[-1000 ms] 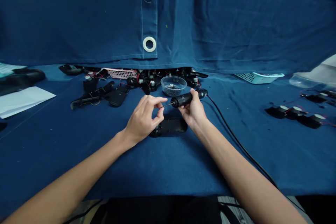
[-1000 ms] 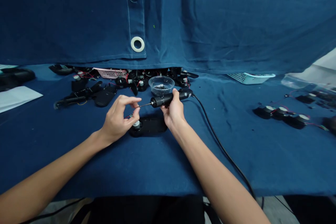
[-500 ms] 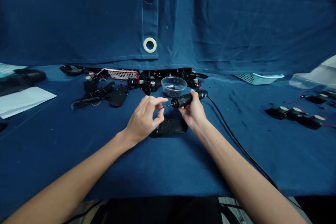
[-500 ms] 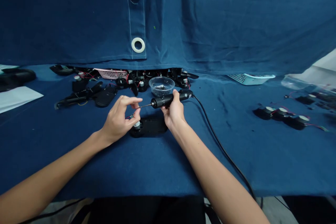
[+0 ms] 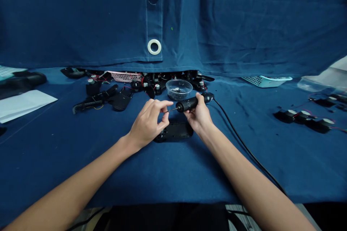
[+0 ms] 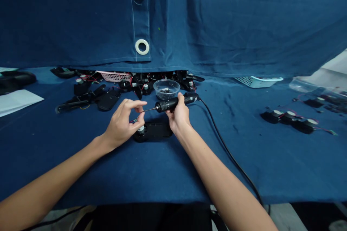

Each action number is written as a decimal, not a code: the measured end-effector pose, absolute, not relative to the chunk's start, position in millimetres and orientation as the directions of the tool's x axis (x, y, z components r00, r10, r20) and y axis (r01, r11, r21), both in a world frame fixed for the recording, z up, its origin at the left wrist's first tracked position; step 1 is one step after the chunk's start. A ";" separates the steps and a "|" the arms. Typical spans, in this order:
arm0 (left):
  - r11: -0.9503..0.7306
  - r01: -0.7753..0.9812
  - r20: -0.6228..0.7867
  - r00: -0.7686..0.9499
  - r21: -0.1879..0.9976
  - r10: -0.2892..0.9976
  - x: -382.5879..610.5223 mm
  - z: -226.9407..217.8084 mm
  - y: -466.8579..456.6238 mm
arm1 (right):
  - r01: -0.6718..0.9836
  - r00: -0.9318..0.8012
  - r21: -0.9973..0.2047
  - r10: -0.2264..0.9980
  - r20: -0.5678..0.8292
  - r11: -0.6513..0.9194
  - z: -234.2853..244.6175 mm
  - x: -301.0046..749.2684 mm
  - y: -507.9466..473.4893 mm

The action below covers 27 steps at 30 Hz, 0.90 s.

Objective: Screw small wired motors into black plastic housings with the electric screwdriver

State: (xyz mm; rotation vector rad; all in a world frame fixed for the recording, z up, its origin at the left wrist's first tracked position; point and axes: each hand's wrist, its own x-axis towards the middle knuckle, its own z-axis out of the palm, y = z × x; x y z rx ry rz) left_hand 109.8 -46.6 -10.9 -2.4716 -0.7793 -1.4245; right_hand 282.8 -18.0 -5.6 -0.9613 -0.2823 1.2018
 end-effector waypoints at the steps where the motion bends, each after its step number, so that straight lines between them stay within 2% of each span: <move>1: -0.844 0.527 0.844 0.407 0.096 0.350 109.7 -10.7 -46.5 | -0.652 0.384 -0.757 0.878 -0.285 0.039 -5.8 282.9 -17.8; 8: -0.804 0.593 0.738 0.564 -0.050 0.371 108.0 -6.3 -46.8 | -0.568 0.447 -0.822 0.849 -0.282 0.027 -9.6 284.8 -15.6; 12: -0.785 0.613 0.658 0.630 -0.094 0.413 107.6 -7.1 -46.0 | -0.491 0.494 -0.871 0.833 -0.251 0.029 -10.8 285.4 -14.3; 16: -0.780 0.618 0.634 0.642 -0.094 0.432 108.8 -10.1 -46.0 | -0.490 0.492 -0.872 0.832 -0.255 0.022 -9.3 283.2 -15.7; 27: -0.794 0.606 0.693 0.591 -0.044 0.412 111.2 -12.3 -47.5 | -0.559 0.431 -0.829 0.853 -0.296 -0.005 -8.3 283.1 -16.1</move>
